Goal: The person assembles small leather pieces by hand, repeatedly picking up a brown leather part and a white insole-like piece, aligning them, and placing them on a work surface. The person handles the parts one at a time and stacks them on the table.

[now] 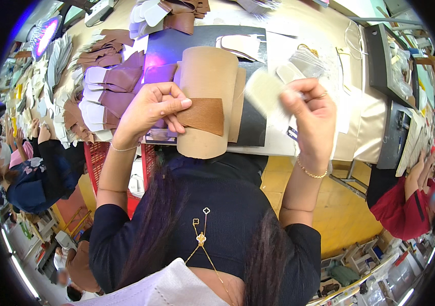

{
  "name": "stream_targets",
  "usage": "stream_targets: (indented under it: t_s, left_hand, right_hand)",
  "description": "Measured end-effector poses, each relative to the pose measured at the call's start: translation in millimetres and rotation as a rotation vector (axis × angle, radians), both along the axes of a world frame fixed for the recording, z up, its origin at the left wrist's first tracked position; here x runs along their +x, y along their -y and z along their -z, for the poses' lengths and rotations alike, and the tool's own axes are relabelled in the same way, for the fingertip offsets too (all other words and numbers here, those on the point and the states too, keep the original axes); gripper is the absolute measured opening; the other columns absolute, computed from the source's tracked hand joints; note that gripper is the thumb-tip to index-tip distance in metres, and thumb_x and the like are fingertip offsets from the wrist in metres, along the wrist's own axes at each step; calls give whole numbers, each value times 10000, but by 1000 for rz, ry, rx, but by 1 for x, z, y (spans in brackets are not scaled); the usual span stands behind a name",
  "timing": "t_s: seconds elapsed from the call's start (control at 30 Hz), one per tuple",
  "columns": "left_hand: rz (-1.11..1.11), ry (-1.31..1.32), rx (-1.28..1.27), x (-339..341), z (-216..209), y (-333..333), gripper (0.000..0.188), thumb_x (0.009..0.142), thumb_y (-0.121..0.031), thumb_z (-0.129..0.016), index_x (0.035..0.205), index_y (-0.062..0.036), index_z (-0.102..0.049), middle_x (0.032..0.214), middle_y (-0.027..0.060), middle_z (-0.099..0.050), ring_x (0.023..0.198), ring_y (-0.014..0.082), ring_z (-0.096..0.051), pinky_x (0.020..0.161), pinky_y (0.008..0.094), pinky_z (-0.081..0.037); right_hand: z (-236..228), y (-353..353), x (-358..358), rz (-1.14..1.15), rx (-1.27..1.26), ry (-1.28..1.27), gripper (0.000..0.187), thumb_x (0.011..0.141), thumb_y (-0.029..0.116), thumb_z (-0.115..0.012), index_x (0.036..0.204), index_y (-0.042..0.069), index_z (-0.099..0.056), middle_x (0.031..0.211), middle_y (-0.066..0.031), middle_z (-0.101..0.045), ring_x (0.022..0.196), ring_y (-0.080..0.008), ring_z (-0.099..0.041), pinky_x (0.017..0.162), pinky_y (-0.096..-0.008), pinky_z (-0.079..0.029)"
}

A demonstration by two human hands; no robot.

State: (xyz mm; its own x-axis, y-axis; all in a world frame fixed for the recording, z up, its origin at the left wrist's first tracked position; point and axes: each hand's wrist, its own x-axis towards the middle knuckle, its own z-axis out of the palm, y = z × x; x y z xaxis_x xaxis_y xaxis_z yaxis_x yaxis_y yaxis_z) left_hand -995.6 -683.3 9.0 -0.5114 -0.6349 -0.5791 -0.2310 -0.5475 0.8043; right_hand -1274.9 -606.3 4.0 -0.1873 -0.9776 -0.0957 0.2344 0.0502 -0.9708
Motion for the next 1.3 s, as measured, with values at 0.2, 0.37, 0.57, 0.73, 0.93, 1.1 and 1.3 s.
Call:
stream_targets:
  t_s: [0.2, 0.37, 0.57, 0.73, 0.93, 1.1, 1.3]
  left_hand:
    - [-85, -107, 96, 13, 12, -7, 412, 924, -375, -603, 841, 29, -600, 642, 104, -621, 579, 197, -683, 490, 229, -538]
    - [-46, -139, 103, 14, 12, -6, 451, 944, -394, -556, 868, 48, -609, 697, 164, -665, 591, 196, -685, 516, 234, -551]
    - [-64, -111, 101, 13, 10, -6, 433, 962, -349, -534, 846, 61, -607, 695, 185, -671, 558, 193, -678, 503, 230, -551]
    - [-76, -132, 100, 13, 11, -7, 420, 957, -338, -544, 831, 58, -605, 691, 185, -670, 555, 191, -678, 500, 227, -550]
    - [-64, -127, 103, 12, 11, -6, 403, 960, -324, -541, 827, 51, -603, 687, 184, -669, 556, 192, -679, 497, 225, -548]
    - [-44, -118, 125, 13, 11, -5, 334, 939, -263, -586, 848, 57, -612, 697, 171, -674, 575, 185, -682, 509, 230, -546]
    - [-39, -125, 110, 12, 14, -6, 194, 885, -132, -660, 867, 57, -621, 710, 156, -679, 579, 174, -675, 511, 230, -534]
  right_hand:
    - [0, 8, 51, -262, 248, -86, 170, 829, 100, -732, 909, -3, -623, 816, -32, -635, 694, -38, -579, 617, -175, -468]
    - [4, 15, 64, -300, 304, -134, 174, 834, 100, -724, 913, -15, -620, 815, -38, -638, 703, -50, -590, 616, -186, -480]
    - [5, 16, 67, -335, 277, -200, 185, 836, 115, -718, 911, -21, -618, 817, -51, -646, 700, -57, -595, 616, -189, -483]
    - [5, 18, 67, -344, 290, -197, 195, 833, 129, -722, 902, -19, -616, 811, -54, -648, 678, -56, -590, 597, -188, -477]
    - [6, 18, 67, -344, 292, -193, 198, 830, 133, -721, 900, -18, -614, 805, -52, -644, 670, -51, -581, 592, -186, -470]
    - [6, 18, 68, -334, 294, -188, 183, 834, 123, -713, 900, -13, -608, 802, -45, -639, 658, -44, -568, 581, -183, -458]
    - [16, 14, 67, -317, 268, -226, 196, 834, 141, -725, 901, 7, -599, 795, -23, -615, 635, -25, -523, 557, -171, -418]
